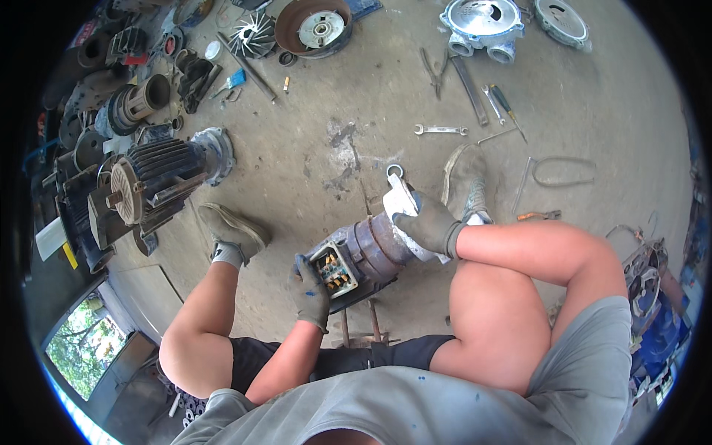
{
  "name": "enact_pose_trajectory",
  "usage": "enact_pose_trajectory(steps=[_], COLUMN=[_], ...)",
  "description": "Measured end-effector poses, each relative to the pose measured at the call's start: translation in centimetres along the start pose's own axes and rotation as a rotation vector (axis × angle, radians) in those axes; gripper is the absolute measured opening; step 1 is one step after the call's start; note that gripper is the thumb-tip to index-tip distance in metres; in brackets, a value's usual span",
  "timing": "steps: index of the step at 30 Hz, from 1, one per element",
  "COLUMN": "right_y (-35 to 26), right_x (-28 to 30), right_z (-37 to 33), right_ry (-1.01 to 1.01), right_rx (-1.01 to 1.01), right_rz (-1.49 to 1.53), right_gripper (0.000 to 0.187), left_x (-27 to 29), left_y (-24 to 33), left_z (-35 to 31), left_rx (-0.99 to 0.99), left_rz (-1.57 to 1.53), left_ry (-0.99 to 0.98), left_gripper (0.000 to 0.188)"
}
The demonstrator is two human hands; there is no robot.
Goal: The person disassembles a blue electric motor in a cluttered workshop. They use a wrench to loosen bolts, remove the motor housing, and separate the internal components, including the rotor and stator.
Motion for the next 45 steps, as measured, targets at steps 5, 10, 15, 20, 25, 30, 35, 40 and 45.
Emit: enact_pose_trajectory(steps=[5, 10, 15, 20, 25, 30, 35, 40, 45], right_y=[-1.0, -1.5, -1.7, -1.7, -2.8, -4.0, -4.6, -4.5, -4.1], right_x=[-0.3, -0.7, -0.3, 0.0, 0.7, 1.8, 1.4, 1.9, 3.3], right_z=[-0.1, 0.4, 1.9, 2.5, 2.9, 3.6, 4.5, 4.9, 4.0], right_ry=[0.026, 0.073, 0.133, 0.023, -0.081, -0.185, -0.227, -0.242, -0.272], right_rx=[-0.039, 0.133, 0.17, 0.113, 0.147, 0.142, 0.119, 0.053, 0.038], right_rz=[-0.136, -0.192, -0.289, -0.296, -0.353, -0.296, -0.417, -0.414, -0.33], right_gripper=[0.062, 0.074, 0.086, 0.079, 0.075, 0.073, 0.068, 0.064, 0.063], left_x=[0.3, 1.0, 3.0, 6.1, 0.1, -3.2, -2.9, -2.4, 0.4], left_y=[0.1, -0.4, -2.6, -12.8, -20.8, -21.3, -20.3, -19.4, -18.4], left_z=[-0.9, -3.7, -4.2, 2.2, -0.1, 0.2, 1.7, 3.7, 9.7], left_rx=[-0.068, -0.219, -0.217, 0.282, 0.057, -0.278, -0.207, -0.075, -0.037], left_rz=[-0.12, -0.095, -0.289, 0.413, 0.455, 0.353, 0.346, 0.444, 0.558], left_ry=[-0.04, -0.216, -0.373, -0.72, -1.284, -1.254, -1.257, -1.21, -1.138], left_gripper=[0.041, 0.037, 0.038, 0.079, 0.105, 0.063, 0.06, 0.056, 0.053])
Point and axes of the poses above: each hand's wrist, its own z-axis towards the middle knuckle, its own x-axis out of the back of the hand, y = z × x, the point moved 3 cm from there along z, towards the middle knuckle, and after that the axes turned 9 degrees about z, right-handed, at the moved point
